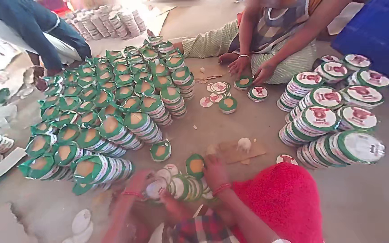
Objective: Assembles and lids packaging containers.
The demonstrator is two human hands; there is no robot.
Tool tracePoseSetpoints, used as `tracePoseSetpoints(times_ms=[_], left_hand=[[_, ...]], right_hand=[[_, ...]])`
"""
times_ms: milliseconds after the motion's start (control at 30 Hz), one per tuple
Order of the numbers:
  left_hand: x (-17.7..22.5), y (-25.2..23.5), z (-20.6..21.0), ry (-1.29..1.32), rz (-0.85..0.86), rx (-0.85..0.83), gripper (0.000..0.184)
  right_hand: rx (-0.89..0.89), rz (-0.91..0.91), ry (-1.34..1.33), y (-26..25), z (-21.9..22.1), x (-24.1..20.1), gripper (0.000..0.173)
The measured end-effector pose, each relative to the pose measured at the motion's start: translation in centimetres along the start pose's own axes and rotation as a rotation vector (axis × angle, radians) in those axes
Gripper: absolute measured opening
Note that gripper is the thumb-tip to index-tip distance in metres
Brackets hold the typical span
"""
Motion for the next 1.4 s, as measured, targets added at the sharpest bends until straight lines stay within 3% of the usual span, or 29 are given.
tracePoseSetpoints(times_ms=[233,367,467,567,667,733,867,967,1033,1133,1233,1333,1400], left_hand=[[1.7,0.8,-1.5,-0.138,0.010,0.062,0.030],[3.0,0.9,-2.6,-0.180,-0.003,0.132,0.029],[6.6,1.7,-4.0,-0.028,0.162,0.254,0.025],[11.6,2.7,-3.0,0.165,0.391,0.271,0.024],[15.4,2.2,0.3,0.271,0.516,0.215,0.025],[17.1,1.5,2.4,0.338,0.537,0.214,0.026],[18.4,-0.8,5.1,0.481,0.399,0.215,0.028],[18.7,-2.6,6.2,0.644,0.207,0.175,0.031],[19.2,-3.3,6.7,0.719,0.118,0.118,0.033],[19.7,-3.8,7.1,0.707,0.102,-0.023,0.032],[17.8,-3.1,5.5,0.580,0.239,0.000,0.064],[13.4,-2.9,5.3,0.346,0.288,0.046,0.119],[10.6,-3.0,6.8,0.247,0.247,0.006,0.134]], right_hand=[[0.057,-0.051,0.042,0.2,-0.2,-0.5,0.044],[0.202,-0.093,0.029,0.4,-0.8,-1.0,0.038],[0.325,-0.122,-0.216,1.1,-1.9,-0.5,0.039],[0.343,-0.202,-0.657,1.7,-2.3,-0.4,0.051],[0.205,-0.263,-1.119,1.4,-1.7,-1.1,0.056],[0.179,-0.171,-1.209,0.8,-1.0,-0.2,0.050],[0.359,0.011,-1.036,1.0,-1.2,3.1,0.047],[0.445,-0.150,-0.754,1.9,-2.4,2.5,0.074],[0.432,-0.186,-0.537,1.9,-2.7,1.5,0.081],[0.462,-0.113,-0.455,1.1,-3.1,1.3,0.064],[0.522,-0.064,-0.548,0.3,-3.3,2.5,0.046],[0.378,-0.040,-0.544,-0.3,-1.9,2.5,0.049],[0.222,-0.069,-0.516,-0.6,-0.3,1.2,0.052]])
Point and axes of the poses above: each hand's wrist, its own y-axis away from the middle knuckle, its own z-axis out of the palm, x = y × z, the point moved 9 cm from there along -y, towards the middle knuckle, and after that the axes turned 14 degrees about y, right-handed, at the moved point
